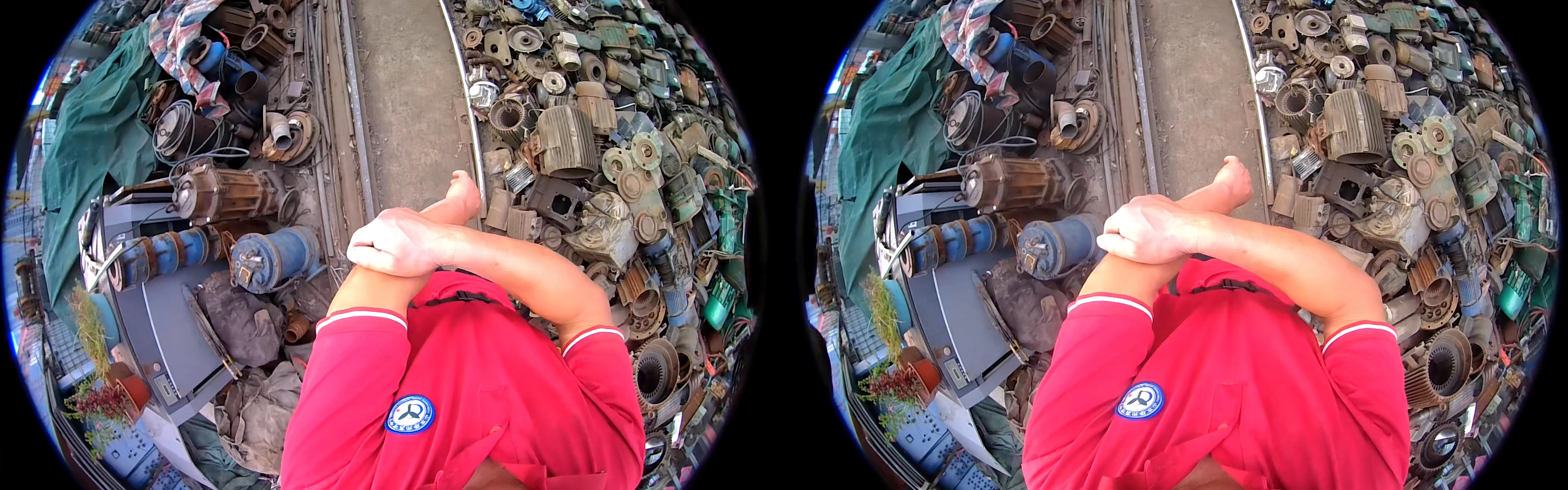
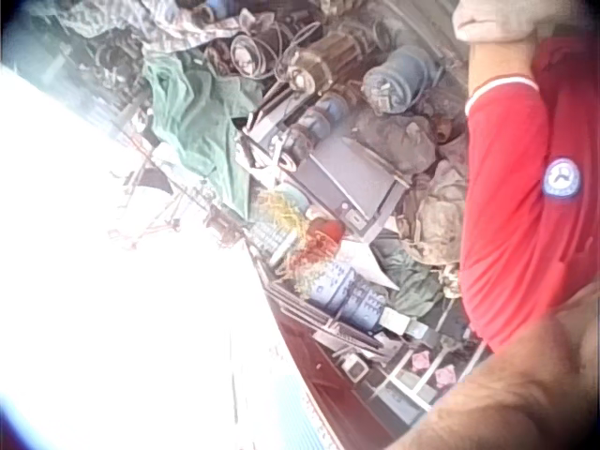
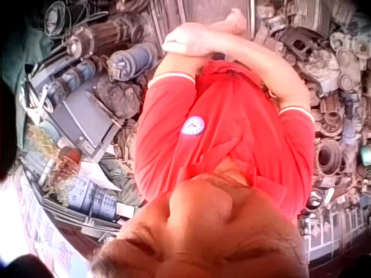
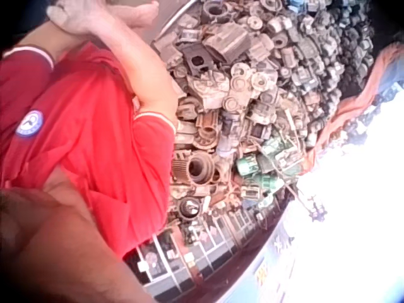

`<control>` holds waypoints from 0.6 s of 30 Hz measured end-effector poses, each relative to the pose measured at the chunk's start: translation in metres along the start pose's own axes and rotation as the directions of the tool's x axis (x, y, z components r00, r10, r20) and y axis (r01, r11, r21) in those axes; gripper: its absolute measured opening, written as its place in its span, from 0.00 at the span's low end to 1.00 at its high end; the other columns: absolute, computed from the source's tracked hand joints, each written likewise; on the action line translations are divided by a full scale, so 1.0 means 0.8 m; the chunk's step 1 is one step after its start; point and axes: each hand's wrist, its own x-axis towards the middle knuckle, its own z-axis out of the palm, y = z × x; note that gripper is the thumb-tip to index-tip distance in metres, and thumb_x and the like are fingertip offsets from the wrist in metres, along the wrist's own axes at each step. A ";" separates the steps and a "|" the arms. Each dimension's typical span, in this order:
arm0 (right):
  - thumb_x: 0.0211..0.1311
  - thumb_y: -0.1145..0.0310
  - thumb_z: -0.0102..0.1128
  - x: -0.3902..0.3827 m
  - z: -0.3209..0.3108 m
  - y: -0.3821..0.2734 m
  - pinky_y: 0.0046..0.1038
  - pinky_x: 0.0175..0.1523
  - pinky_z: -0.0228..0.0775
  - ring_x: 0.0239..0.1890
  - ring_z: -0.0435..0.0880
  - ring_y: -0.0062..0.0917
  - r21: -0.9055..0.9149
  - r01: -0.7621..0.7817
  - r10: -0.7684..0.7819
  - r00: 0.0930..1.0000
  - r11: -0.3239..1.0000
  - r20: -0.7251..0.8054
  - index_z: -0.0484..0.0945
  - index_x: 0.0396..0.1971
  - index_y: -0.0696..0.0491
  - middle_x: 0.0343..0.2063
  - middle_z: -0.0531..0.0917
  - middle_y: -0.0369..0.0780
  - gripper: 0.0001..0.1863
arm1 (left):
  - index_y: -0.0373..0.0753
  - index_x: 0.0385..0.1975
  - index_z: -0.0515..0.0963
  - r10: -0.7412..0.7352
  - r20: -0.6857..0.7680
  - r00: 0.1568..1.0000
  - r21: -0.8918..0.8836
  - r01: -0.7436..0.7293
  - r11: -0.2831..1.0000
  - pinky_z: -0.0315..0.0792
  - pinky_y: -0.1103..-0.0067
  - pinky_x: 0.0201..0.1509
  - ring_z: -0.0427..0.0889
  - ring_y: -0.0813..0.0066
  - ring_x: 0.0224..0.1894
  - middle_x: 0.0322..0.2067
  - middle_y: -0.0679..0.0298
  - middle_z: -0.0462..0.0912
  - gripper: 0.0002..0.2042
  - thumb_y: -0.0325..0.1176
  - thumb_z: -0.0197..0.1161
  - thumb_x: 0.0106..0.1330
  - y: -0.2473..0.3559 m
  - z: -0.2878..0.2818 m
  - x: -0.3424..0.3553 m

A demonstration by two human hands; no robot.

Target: The person uses a grinding wheel to smooth a small metal piece, then walks through a scrap yard to join a coworker. The person picks up a metal flange and a hammer, then uses the hammer to strike the flange while the coworker works on a fan assembly.

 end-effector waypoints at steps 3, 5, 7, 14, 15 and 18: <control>0.61 0.57 0.48 -0.012 -0.068 0.192 0.43 0.53 0.71 0.48 0.82 0.43 -0.140 -0.574 0.552 0.817 0.807 -0.171 0.80 0.42 0.57 0.42 0.84 0.51 0.21 | 0.41 0.52 0.81 -0.194 -0.409 0.891 -0.582 -0.091 0.808 0.71 0.58 0.54 0.81 0.62 0.51 0.50 0.58 0.82 0.17 0.35 0.56 0.65 -0.032 0.029 0.119; 0.60 0.63 0.54 -0.071 -0.114 0.281 0.42 0.51 0.73 0.45 0.83 0.42 -0.374 -0.748 0.670 0.660 0.548 -0.340 0.78 0.48 0.57 0.39 0.85 0.50 0.19 | 0.40 0.50 0.81 -0.141 -0.478 0.867 -0.585 -0.195 0.787 0.70 0.64 0.58 0.80 0.62 0.54 0.53 0.57 0.81 0.17 0.34 0.57 0.63 -0.081 -0.009 0.114; 0.59 0.65 0.57 -0.074 -0.197 0.284 0.40 0.49 0.74 0.44 0.84 0.41 -0.031 -0.594 0.492 0.693 0.804 -0.526 0.77 0.51 0.57 0.39 0.85 0.49 0.21 | 0.38 0.53 0.78 -0.186 -0.410 0.893 -0.560 -0.086 0.824 0.64 0.71 0.66 0.74 0.63 0.60 0.56 0.58 0.78 0.18 0.34 0.56 0.63 -0.152 -0.027 0.116; 0.56 0.57 0.55 0.022 -0.296 0.403 0.49 0.62 0.62 0.48 0.80 0.42 -0.443 -0.160 -0.332 0.457 0.882 -0.825 0.78 0.49 0.55 0.42 0.83 0.44 0.24 | 0.39 0.58 0.71 -0.237 -0.115 0.965 -0.267 -0.260 -0.928 0.60 0.72 0.67 0.71 0.66 0.61 0.56 0.59 0.74 0.22 0.46 0.53 0.70 -0.392 -0.040 0.187; 0.56 0.56 0.55 0.033 -0.330 0.419 0.49 0.63 0.60 0.49 0.79 0.41 -0.423 -0.137 -0.327 0.442 0.896 -0.835 0.77 0.49 0.55 0.43 0.82 0.43 0.24 | 0.40 0.58 0.71 -0.265 -0.058 0.963 -0.110 -0.270 -0.957 0.60 0.71 0.68 0.70 0.65 0.61 0.57 0.59 0.74 0.22 0.46 0.52 0.70 -0.435 -0.052 0.177; 0.58 0.57 0.53 0.059 -0.440 0.455 0.48 0.64 0.58 0.52 0.77 0.39 -0.357 -0.132 -0.283 0.390 0.925 -0.876 0.77 0.49 0.55 0.46 0.80 0.44 0.23 | 0.40 0.59 0.70 -0.414 -0.015 0.910 0.131 -0.409 -0.903 0.57 0.69 0.70 0.68 0.63 0.63 0.59 0.59 0.71 0.22 0.47 0.49 0.72 -0.546 -0.118 0.149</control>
